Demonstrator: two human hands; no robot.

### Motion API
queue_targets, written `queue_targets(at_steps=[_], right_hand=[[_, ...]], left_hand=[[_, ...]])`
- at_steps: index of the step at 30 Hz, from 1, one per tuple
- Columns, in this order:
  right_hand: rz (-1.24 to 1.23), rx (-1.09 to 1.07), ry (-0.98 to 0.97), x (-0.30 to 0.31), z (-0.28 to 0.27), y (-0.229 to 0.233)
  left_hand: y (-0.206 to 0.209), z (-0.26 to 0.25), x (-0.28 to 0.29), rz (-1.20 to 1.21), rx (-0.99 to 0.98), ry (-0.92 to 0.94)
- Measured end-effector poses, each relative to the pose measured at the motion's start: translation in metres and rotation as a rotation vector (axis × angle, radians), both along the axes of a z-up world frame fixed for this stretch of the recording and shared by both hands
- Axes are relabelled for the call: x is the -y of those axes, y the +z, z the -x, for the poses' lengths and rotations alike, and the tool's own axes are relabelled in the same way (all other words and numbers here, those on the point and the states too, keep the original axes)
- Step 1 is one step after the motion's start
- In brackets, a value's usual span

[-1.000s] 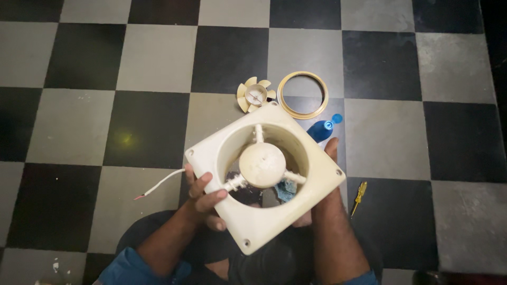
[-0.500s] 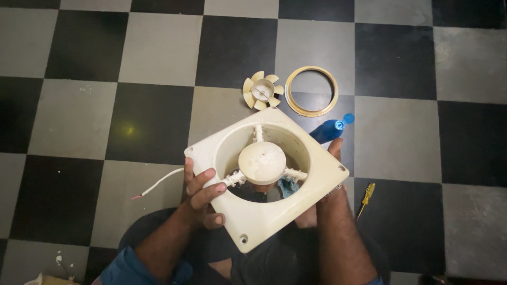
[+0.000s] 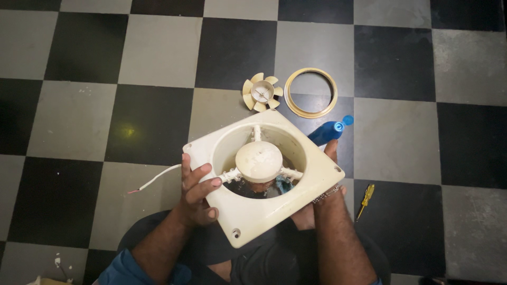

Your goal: The person disassembles a ceiling fan motor housing, removes the motor, and applies lubricant to the motor shaft using a blue bottle. They use a screwdriver and pliers to remove screws and components, then wipe parts with a cloth.

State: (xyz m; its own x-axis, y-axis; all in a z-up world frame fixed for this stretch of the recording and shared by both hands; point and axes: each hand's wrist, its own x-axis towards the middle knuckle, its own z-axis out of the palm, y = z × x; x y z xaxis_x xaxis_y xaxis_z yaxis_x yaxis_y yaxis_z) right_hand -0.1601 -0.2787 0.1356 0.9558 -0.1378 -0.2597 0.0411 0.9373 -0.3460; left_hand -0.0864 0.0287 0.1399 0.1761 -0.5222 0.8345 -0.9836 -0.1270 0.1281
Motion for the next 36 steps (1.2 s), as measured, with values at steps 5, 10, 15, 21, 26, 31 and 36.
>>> queue_targets(at_steps=[5,10,15,21,26,31,36], right_hand=[[-0.005,-0.002,0.004,-0.001,0.002,0.000],[-0.006,-0.002,-0.003,0.000,0.003,-0.002],[-0.011,-0.003,0.001,0.000,0.002,-0.003],[-0.006,-0.002,0.000,0.000,0.003,-0.005],[-0.008,-0.004,0.004,-0.005,0.000,-0.009],[-0.007,-0.014,0.002,-0.009,0.001,-0.015],[0.020,0.004,-0.022,-0.024,-0.002,-0.023]], left_hand=[[-0.002,-0.002,0.002,0.028,-0.033,-0.020],[-0.003,-0.003,-0.001,0.027,0.009,-0.021],[-0.008,-0.005,-0.003,0.027,-0.024,-0.033],[-0.021,-0.010,-0.007,-0.013,-0.204,-0.023],[-0.019,-0.010,-0.004,-0.020,-0.106,-0.029],[0.002,-0.011,0.002,-0.022,-0.022,-0.010],[0.013,-0.004,0.018,0.078,-0.597,-0.166]])
